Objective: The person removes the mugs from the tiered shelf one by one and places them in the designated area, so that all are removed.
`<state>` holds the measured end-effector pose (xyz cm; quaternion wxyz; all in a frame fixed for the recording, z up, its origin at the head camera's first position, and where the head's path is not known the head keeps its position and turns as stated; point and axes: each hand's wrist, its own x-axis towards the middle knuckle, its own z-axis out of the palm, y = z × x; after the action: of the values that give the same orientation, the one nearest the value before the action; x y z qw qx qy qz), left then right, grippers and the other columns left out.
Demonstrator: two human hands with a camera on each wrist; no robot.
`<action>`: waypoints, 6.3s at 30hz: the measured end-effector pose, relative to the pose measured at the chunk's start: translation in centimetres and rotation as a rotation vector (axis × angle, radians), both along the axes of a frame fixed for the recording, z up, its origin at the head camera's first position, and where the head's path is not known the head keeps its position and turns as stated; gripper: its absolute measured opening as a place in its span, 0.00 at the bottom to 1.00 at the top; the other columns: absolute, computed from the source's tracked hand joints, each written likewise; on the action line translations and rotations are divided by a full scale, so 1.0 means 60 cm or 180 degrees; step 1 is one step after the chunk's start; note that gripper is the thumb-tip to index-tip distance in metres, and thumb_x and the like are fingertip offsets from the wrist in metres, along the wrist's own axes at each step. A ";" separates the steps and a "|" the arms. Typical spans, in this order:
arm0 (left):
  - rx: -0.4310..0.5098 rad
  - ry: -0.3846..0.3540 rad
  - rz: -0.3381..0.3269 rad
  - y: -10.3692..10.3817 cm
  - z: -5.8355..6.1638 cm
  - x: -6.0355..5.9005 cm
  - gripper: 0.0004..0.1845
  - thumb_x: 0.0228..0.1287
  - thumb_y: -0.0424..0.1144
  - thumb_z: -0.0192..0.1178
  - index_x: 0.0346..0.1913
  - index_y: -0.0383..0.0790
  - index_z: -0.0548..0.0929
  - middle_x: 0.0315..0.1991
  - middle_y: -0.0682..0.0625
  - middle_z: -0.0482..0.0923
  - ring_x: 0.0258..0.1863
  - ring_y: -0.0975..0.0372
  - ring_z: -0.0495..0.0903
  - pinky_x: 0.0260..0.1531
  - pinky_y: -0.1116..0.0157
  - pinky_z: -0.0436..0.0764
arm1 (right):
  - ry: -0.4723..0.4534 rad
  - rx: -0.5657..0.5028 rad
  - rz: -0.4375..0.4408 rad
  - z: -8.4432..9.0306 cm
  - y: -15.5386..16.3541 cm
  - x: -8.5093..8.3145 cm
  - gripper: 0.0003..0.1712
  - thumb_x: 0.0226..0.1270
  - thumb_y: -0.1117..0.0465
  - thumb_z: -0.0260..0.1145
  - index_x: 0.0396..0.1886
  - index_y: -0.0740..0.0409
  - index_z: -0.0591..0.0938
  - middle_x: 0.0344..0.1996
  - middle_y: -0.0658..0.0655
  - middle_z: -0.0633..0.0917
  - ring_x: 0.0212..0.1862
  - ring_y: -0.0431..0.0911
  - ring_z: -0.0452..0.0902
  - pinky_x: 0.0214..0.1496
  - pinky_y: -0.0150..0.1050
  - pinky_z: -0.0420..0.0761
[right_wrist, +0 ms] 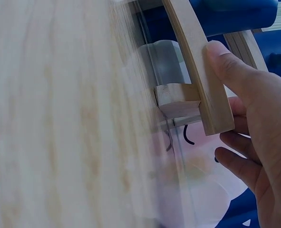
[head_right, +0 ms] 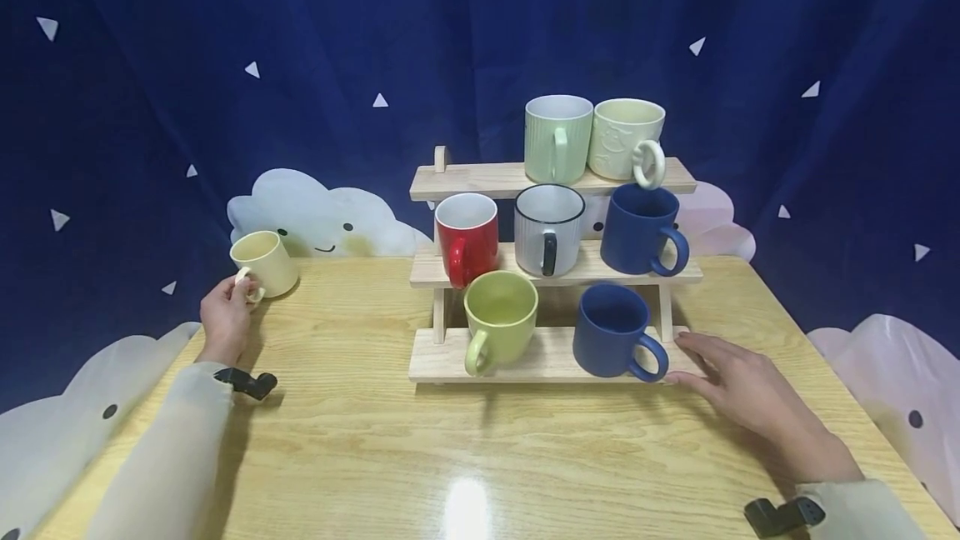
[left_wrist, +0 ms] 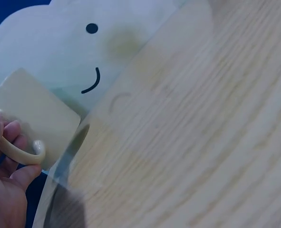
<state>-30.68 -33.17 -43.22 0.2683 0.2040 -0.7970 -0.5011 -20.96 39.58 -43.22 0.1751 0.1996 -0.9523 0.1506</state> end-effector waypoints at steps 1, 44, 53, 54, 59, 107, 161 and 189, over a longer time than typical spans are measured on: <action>-0.0017 -0.0019 0.0030 -0.003 -0.001 -0.001 0.20 0.78 0.45 0.47 0.56 0.33 0.79 0.50 0.39 0.79 0.44 0.58 0.72 0.41 0.71 0.68 | -0.0017 -0.0001 -0.0009 0.000 0.000 0.000 0.36 0.54 0.43 0.75 0.60 0.55 0.79 0.55 0.66 0.81 0.52 0.69 0.76 0.47 0.64 0.73; -0.0898 -0.0203 0.0047 0.009 0.061 0.016 0.28 0.71 0.47 0.57 0.66 0.32 0.71 0.60 0.33 0.71 0.62 0.42 0.66 0.63 0.46 0.61 | 0.0067 -0.0018 -0.0024 -0.002 -0.003 0.002 0.35 0.54 0.43 0.75 0.58 0.55 0.80 0.54 0.65 0.82 0.52 0.68 0.77 0.48 0.64 0.74; -0.1008 -0.0178 -0.0426 0.052 0.116 0.017 0.32 0.70 0.55 0.55 0.67 0.34 0.71 0.64 0.35 0.68 0.65 0.41 0.64 0.63 0.46 0.61 | -0.0053 -0.0064 -0.0074 -0.001 -0.002 0.002 0.36 0.56 0.41 0.74 0.60 0.55 0.80 0.55 0.64 0.81 0.54 0.67 0.76 0.50 0.64 0.73; -0.1043 -0.0164 -0.0481 0.059 0.123 0.019 0.32 0.71 0.55 0.54 0.66 0.34 0.71 0.64 0.35 0.68 0.65 0.42 0.64 0.64 0.46 0.61 | -0.0050 -0.0064 -0.0070 -0.001 -0.002 0.001 0.36 0.56 0.41 0.74 0.60 0.55 0.80 0.55 0.64 0.81 0.54 0.67 0.76 0.50 0.64 0.73; -0.1271 -0.0003 -0.0776 0.095 0.159 0.026 0.31 0.72 0.53 0.54 0.66 0.31 0.71 0.64 0.34 0.68 0.65 0.41 0.64 0.62 0.44 0.62 | -0.0051 -0.0056 -0.0055 0.000 -0.002 0.001 0.36 0.56 0.42 0.74 0.60 0.55 0.79 0.56 0.64 0.81 0.54 0.68 0.76 0.50 0.64 0.73; -0.2203 -0.0180 -0.2541 0.528 0.381 0.017 0.30 0.65 0.63 0.58 0.62 0.50 0.76 0.54 0.53 0.79 0.56 0.59 0.74 0.55 0.59 0.74 | -0.0048 -0.0080 -0.0045 0.003 -0.003 0.003 0.37 0.55 0.41 0.74 0.60 0.56 0.79 0.55 0.65 0.81 0.54 0.68 0.76 0.50 0.64 0.72; -0.2548 -0.0149 -0.1837 0.631 0.382 -0.052 0.17 0.77 0.51 0.45 0.49 0.42 0.77 0.32 0.50 0.76 0.31 0.59 0.77 0.30 0.64 0.74 | -0.0108 -0.0114 -0.0085 0.001 -0.002 0.004 0.36 0.57 0.40 0.72 0.61 0.55 0.79 0.57 0.65 0.80 0.55 0.69 0.74 0.51 0.65 0.71; -0.0844 0.0209 -0.1913 0.553 0.371 -0.066 0.13 0.68 0.49 0.62 0.45 0.45 0.88 0.31 0.49 0.82 0.32 0.60 0.74 0.28 0.68 0.69 | -0.0049 -0.0120 -0.0061 -0.001 -0.002 0.002 0.36 0.55 0.42 0.74 0.61 0.54 0.79 0.56 0.65 0.81 0.54 0.69 0.75 0.50 0.65 0.72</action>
<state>-34.62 0.02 -20.98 0.1581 -0.0933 -0.8708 -0.4561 -20.82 39.48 -43.29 0.1730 0.1860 -0.9524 0.1684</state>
